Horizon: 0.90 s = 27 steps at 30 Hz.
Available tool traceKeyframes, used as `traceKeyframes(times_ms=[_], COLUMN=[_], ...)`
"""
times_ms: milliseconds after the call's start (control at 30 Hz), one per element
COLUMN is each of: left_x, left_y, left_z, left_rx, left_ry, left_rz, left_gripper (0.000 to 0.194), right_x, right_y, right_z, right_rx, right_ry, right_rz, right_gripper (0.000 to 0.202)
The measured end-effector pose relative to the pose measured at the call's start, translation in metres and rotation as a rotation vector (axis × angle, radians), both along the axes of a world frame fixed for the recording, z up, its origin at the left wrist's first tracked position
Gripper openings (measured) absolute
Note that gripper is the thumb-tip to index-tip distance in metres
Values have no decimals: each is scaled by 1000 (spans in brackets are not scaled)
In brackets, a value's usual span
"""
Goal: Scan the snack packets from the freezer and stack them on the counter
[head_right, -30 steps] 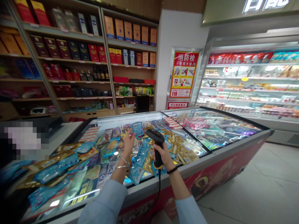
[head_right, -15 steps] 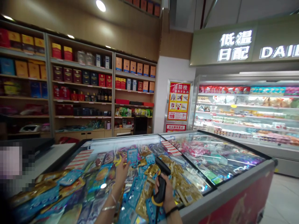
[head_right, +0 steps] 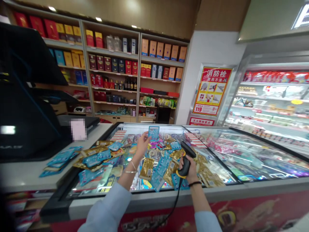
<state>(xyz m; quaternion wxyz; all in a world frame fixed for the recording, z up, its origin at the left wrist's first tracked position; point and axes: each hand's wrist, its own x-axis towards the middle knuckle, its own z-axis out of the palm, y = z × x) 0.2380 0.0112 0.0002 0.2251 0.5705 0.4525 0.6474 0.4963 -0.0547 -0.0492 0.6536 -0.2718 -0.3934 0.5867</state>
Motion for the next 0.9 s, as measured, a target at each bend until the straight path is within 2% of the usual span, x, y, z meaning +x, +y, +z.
traceKeyframes(times_ms=[100,233,367,500,567,667,767,900], left_x=[-51,-116,-173,-220,-237,-253,-258,-257], left_y=[-7,-20,-32,-44,-49,-55,-59,-62], left_z=[2,-3,-14,-31,-38,-43,-46,-50], left_rx=[7,22,0,-40,-50,-68,-138,-312], left_ry=[-12,-37,-27,29,63,161,362,598], left_rz=[60,199,390,576,687,819,910,1045], left_gripper=[34,35,35,44,52,55,49,43], right_x=[-26,-89,-173,-251,-279,-306,-317,-319], right_y=[1,11,21,23,23,23,28,36], right_z=[18,32,30,16,7,-9,-22,-33], right_rx=[40,93,69,33,0,-40,-75,-74], right_ry=[-1,23,-7,61,89,111,93,39], right_rz=[29,145,402,548,596,626,658,721], right_gripper=[29,25,34,35,33,32,36,45])
